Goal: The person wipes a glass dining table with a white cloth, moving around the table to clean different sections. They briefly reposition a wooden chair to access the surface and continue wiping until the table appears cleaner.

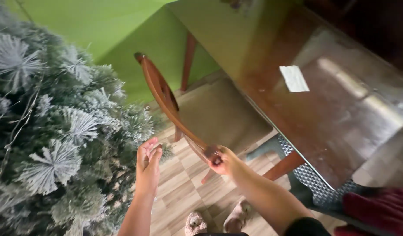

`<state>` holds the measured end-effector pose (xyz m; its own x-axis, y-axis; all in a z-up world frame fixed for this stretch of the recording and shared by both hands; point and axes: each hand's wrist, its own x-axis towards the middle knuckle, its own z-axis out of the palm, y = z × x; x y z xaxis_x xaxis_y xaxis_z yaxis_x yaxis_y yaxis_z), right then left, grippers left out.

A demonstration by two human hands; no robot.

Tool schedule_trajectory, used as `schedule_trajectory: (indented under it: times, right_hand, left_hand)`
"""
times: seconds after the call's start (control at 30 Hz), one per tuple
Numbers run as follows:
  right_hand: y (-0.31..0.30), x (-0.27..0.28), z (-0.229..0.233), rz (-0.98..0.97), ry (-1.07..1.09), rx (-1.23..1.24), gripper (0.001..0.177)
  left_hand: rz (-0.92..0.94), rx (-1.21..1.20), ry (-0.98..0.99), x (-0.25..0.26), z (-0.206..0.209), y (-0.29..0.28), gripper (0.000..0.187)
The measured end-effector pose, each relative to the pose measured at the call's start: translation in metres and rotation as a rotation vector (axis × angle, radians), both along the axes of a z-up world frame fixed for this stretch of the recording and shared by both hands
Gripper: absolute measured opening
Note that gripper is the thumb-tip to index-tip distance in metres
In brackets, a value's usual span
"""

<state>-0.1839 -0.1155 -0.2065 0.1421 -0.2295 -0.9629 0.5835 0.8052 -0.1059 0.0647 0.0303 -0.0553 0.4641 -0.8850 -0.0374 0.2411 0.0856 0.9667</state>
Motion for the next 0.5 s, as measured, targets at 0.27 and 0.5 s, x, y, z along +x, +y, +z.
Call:
schedule_trajectory:
  times: [0.27, 0.5]
  right_hand:
    - [0.027, -0.144, 0.001, 0.258, -0.1, 0.016, 0.029]
    - [0.048, -0.204, 0.023, 0.552, -0.165, 0.114, 0.045]
  left_hand:
    - [-0.036, 0.439, 0.336, -0.005, -0.012, -0.091, 0.104]
    - [-0.296, 0.291, 0.868, -0.018, -0.022, -0.122, 0.103]
